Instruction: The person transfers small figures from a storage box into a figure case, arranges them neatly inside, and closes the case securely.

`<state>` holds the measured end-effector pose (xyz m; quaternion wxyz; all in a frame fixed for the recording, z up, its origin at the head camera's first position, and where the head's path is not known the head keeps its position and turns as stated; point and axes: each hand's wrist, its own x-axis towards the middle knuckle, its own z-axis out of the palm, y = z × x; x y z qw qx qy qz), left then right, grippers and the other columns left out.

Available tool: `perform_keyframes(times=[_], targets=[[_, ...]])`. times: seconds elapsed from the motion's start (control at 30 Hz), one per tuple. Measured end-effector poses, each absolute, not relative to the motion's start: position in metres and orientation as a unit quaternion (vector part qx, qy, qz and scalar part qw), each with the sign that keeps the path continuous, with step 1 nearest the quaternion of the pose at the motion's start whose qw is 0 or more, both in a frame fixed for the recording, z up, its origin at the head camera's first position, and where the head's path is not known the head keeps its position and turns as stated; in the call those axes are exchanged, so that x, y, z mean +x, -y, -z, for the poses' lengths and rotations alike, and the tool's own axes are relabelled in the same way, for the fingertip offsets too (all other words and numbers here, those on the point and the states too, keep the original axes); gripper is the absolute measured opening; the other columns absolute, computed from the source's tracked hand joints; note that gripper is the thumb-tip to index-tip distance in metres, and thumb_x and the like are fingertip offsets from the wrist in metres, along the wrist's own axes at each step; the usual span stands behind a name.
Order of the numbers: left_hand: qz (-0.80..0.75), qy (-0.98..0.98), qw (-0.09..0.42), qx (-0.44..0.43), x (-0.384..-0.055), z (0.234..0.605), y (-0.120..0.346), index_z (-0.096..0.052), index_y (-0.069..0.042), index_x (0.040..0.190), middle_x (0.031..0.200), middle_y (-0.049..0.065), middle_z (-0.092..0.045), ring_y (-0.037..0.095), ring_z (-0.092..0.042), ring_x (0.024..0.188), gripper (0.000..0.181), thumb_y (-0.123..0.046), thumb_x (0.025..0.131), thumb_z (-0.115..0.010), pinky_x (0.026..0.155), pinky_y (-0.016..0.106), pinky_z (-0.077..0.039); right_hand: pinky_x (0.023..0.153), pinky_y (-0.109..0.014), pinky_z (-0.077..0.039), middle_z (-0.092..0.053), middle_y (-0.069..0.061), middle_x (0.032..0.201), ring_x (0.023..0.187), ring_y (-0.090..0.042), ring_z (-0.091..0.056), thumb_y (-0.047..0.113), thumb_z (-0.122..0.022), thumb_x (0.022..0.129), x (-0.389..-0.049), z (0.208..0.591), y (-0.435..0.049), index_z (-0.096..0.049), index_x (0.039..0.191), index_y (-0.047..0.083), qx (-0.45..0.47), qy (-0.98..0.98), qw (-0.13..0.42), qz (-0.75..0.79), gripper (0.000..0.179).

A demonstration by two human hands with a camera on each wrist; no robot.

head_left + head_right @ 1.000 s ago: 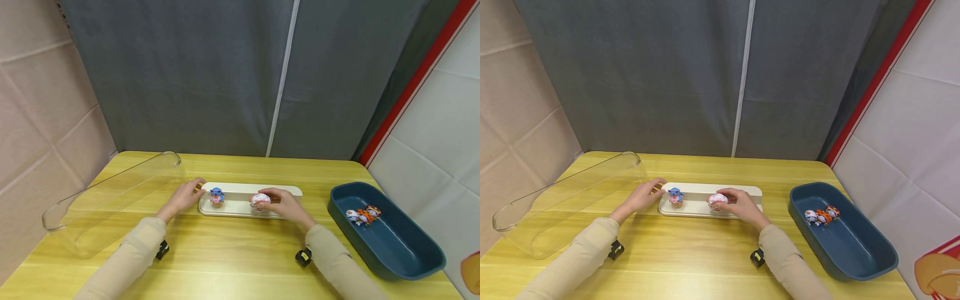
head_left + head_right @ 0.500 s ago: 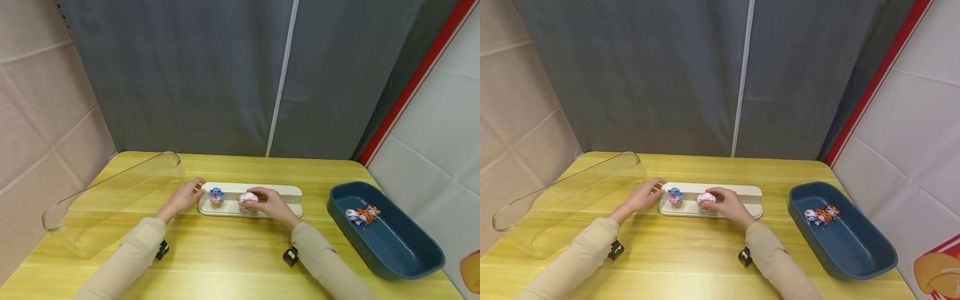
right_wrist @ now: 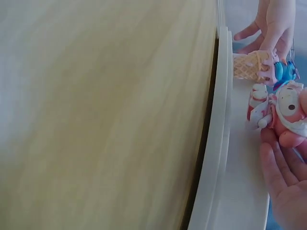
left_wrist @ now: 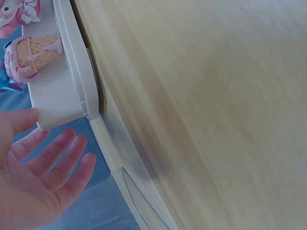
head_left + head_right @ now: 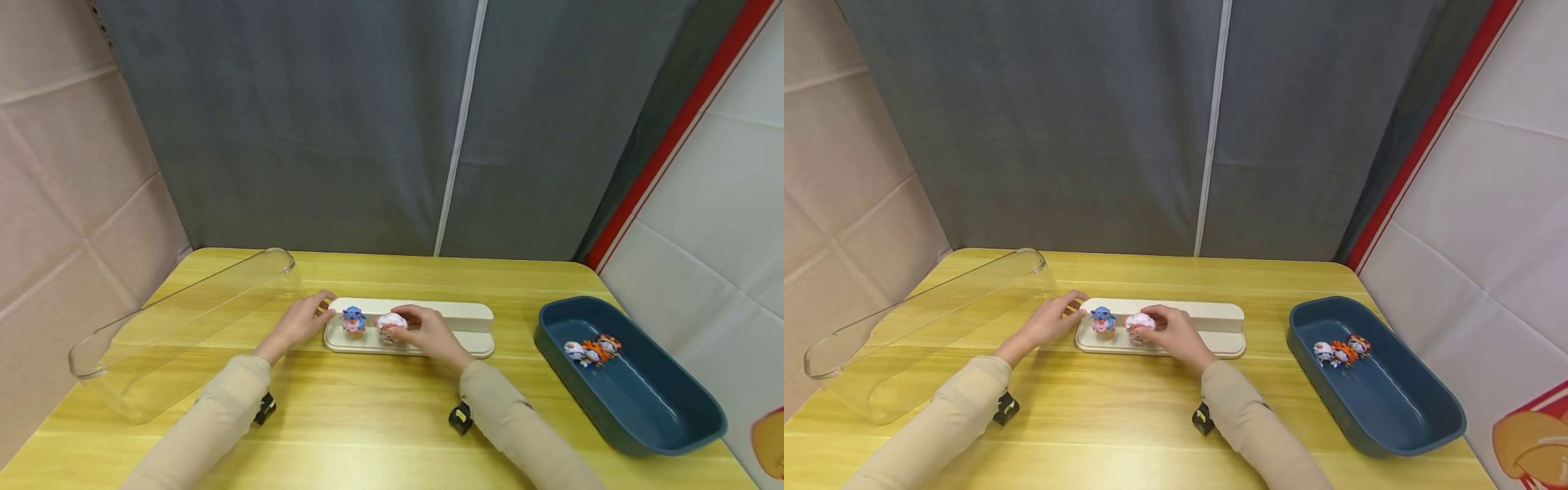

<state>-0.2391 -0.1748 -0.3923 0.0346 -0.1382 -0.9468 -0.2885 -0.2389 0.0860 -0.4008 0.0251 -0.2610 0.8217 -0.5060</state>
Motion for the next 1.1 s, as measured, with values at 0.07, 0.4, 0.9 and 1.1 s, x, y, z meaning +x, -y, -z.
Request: perform_keyframes(times=[0.07, 0.4, 0.9, 1.1], targets=[[0.287, 0.947, 0.036, -0.137, -0.2390, 0.3925, 0.1748, -0.052, -0.006, 0.115, 0.100, 0.014, -0.060, 0.026, -0.058, 0.087, 0.028, -0.017, 0.089, -0.054, 0.076, 0.042, -0.045, 0.071, -0.023, -0.048, -0.061, -0.005, 0.099, 0.081, -0.012, -0.059, 0.017, -0.070, 0.076, -0.2384, 0.4006, -0.0840, -0.060, 0.109, 0.004, -0.259, -0.827, 0.023, 0.499, 0.037], [0.291, 0.946, 0.038, -0.136, -0.2396, 0.3940, 0.1756, -0.053, -0.007, 0.114, 0.100, 0.014, -0.060, 0.025, -0.058, 0.086, 0.028, -0.016, 0.088, -0.054, 0.075, 0.042, -0.045, 0.069, -0.020, -0.047, -0.061, -0.005, 0.097, 0.080, -0.011, -0.059, 0.018, -0.069, 0.077, -0.2359, 0.4014, -0.0799, -0.060, 0.107, 0.003, -0.266, -0.848, 0.006, 0.459, 0.036], [0.292, 0.946, 0.037, -0.137, -0.2400, 0.3928, 0.1753, -0.053, -0.007, 0.114, 0.100, 0.014, -0.060, 0.026, -0.058, 0.085, 0.028, -0.017, 0.089, -0.054, 0.075, 0.042, -0.045, 0.066, -0.020, -0.047, -0.062, -0.001, 0.091, 0.075, -0.009, -0.058, 0.017, -0.069, 0.077, -0.2385, 0.4048, -0.0800, -0.060, 0.107, 0.007, -0.294, -0.867, -0.029, 0.402, 0.032], [0.292, 0.946, 0.034, -0.135, -0.2395, 0.3930, 0.1755, -0.053, -0.007, 0.114, 0.101, 0.014, -0.059, 0.026, -0.058, 0.085, 0.028, -0.018, 0.089, -0.054, 0.074, 0.042, -0.045, 0.064, -0.020, -0.047, -0.063, -0.002, 0.086, 0.073, -0.008, -0.058, 0.019, -0.069, 0.077, -0.2389, 0.4031, -0.0796, -0.059, 0.105, 0.008, -0.290, -0.872, -0.031, 0.394, 0.031]])
